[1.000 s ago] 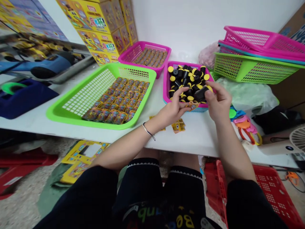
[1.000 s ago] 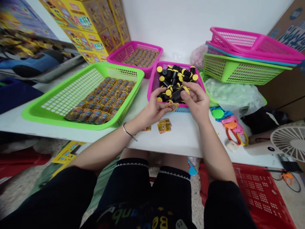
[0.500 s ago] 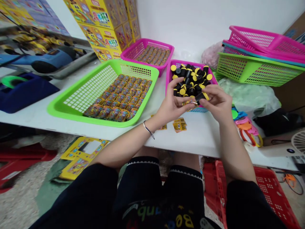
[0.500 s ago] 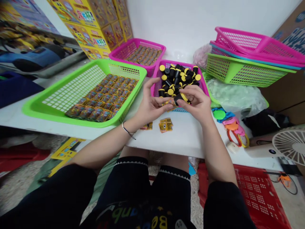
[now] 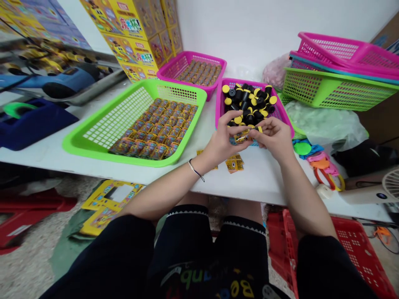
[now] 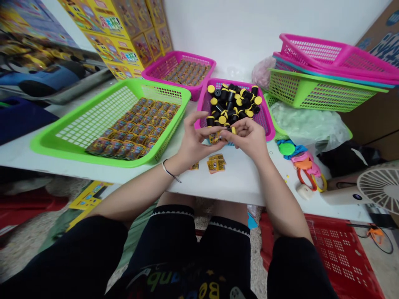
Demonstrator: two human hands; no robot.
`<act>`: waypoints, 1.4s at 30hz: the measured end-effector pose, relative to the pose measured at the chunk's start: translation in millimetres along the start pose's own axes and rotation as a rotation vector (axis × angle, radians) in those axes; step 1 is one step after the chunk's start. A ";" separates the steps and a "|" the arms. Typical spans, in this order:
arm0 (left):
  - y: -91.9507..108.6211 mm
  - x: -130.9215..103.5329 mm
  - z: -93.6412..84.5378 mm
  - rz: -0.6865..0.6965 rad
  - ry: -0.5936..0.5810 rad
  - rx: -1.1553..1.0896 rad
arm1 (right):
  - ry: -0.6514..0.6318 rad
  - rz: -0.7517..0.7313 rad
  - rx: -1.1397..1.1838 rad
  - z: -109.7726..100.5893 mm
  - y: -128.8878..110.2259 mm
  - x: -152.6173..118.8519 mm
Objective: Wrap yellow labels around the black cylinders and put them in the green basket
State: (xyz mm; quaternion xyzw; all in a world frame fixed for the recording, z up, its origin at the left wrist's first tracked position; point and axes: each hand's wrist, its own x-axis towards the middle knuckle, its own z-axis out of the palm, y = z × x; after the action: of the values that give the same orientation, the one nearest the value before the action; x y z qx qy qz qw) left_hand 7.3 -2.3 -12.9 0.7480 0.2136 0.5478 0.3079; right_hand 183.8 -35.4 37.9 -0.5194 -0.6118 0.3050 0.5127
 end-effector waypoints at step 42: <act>20.6 4.5 4.1 -0.197 -0.010 -0.202 | 0.295 -1.088 -0.856 36.4 31.1 -18.3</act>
State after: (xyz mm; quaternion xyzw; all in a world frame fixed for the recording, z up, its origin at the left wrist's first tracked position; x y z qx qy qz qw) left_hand 12.2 -15.1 3.6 0.6914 0.2284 0.5297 0.4350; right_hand 158.3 -38.5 -6.5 -0.3318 -0.7748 -0.3355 0.4207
